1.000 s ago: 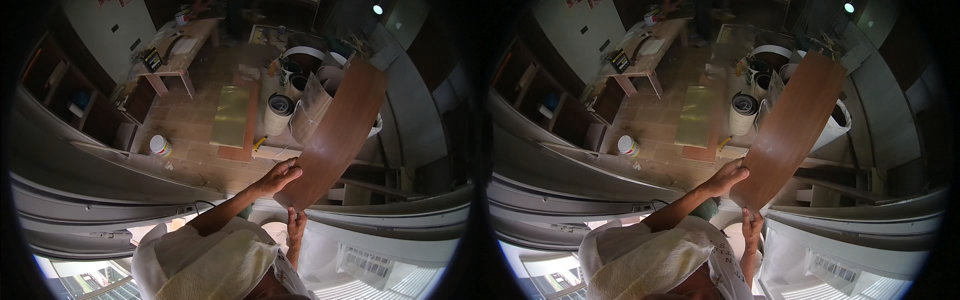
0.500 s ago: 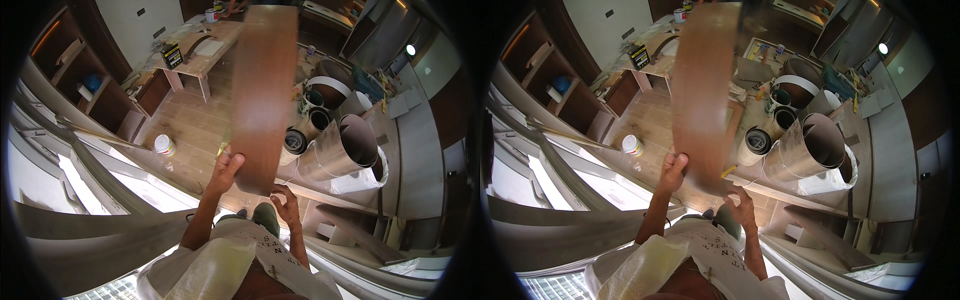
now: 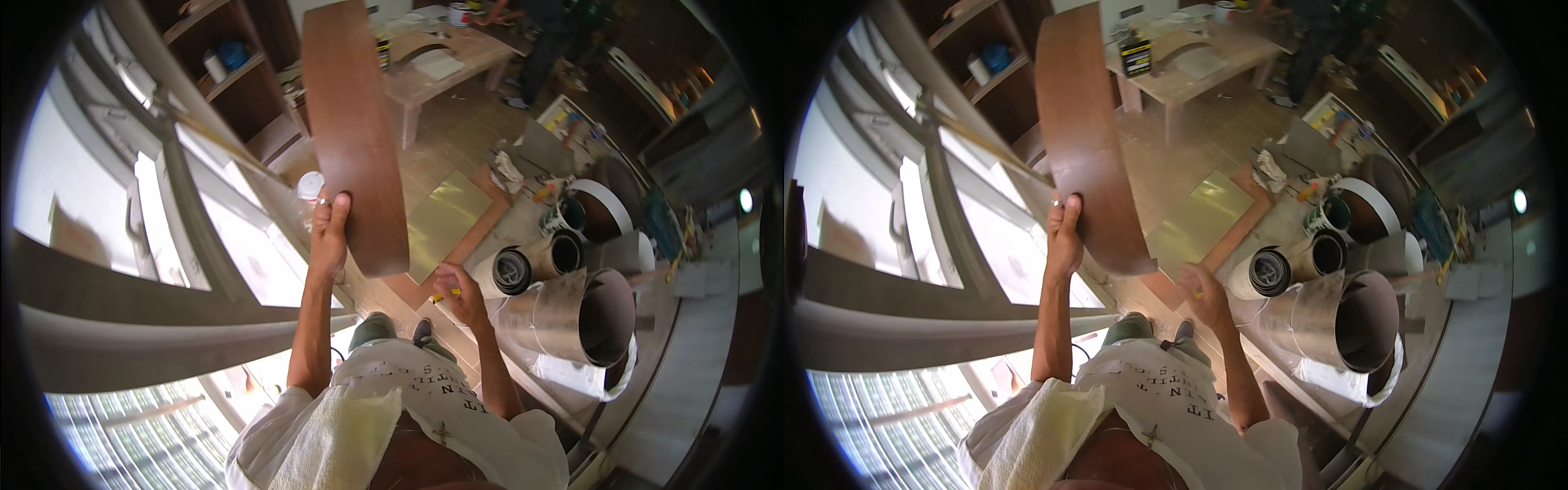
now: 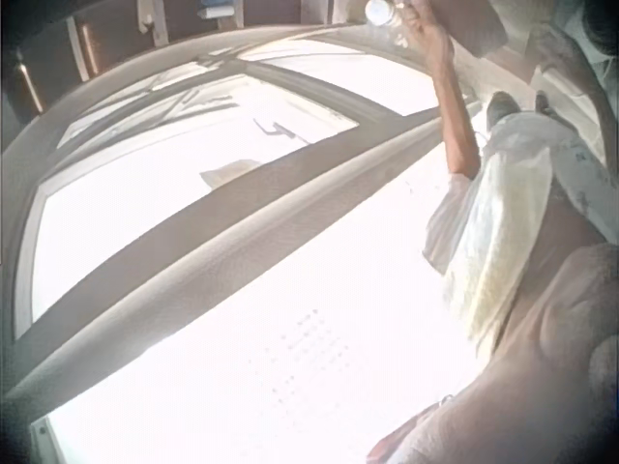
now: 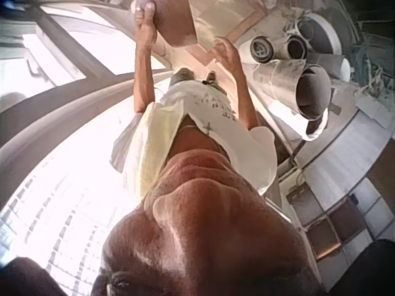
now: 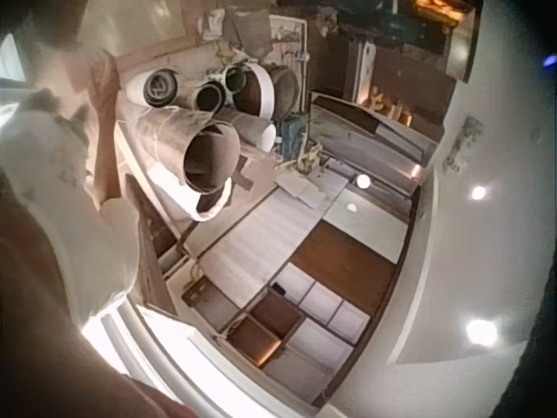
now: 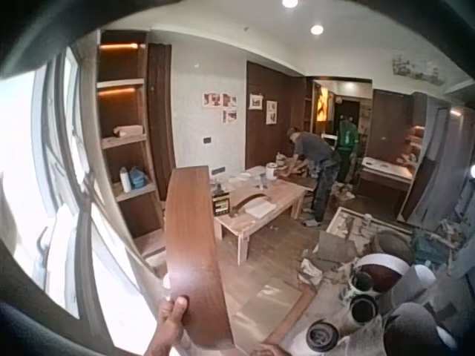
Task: The person kneels on the floor and uses a tape measure and pencil to measure and mark a long wooden plank. They also use a straight edge to draw lines and a utility knife to score the wood.
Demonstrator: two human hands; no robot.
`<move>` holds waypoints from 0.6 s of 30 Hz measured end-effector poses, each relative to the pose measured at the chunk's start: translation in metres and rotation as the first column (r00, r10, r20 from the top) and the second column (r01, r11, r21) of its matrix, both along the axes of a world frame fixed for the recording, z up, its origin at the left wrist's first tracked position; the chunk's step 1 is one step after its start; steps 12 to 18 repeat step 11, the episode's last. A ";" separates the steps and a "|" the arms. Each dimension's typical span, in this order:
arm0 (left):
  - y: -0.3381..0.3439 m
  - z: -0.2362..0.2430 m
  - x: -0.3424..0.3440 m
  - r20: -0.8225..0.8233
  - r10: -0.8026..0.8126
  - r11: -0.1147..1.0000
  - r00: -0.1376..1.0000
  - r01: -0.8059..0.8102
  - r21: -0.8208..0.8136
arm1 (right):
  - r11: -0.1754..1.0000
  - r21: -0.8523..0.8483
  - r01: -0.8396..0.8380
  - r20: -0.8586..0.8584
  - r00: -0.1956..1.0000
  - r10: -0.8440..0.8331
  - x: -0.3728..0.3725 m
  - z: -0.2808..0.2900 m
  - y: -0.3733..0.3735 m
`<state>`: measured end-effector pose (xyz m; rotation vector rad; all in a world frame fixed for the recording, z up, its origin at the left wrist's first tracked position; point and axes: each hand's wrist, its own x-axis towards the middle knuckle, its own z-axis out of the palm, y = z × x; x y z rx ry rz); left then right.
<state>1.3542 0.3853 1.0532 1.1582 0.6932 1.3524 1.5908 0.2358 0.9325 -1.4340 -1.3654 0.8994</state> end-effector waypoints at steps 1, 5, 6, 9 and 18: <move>0.001 -0.001 0.001 0.004 0.014 1.000 1.000 -0.014 -0.024 | 0.999 0.031 -0.037 0.011 0.999 0.037 0.003 0.007 0.015; 0.017 -0.004 -0.017 0.006 0.053 0.997 0.999 -0.052 -0.062 | 0.987 0.098 -0.129 -0.113 0.984 0.139 -0.011 0.021 0.092; 0.021 -0.006 -0.025 -0.003 0.052 0.996 0.999 -0.052 -0.066 | 0.980 0.113 -0.162 -0.135 0.975 0.177 -0.022 0.019 0.110; 0.042 -0.015 -0.054 -0.111 0.122 0.991 0.986 -0.127 -0.047 | 0.952 0.173 -0.251 -0.246 0.925 0.289 -0.062 0.013 0.170; 0.050 -0.022 -0.068 -0.106 0.143 0.985 0.984 -0.152 -0.082 | 0.936 0.153 -0.317 -0.307 0.885 0.350 -0.077 0.007 0.177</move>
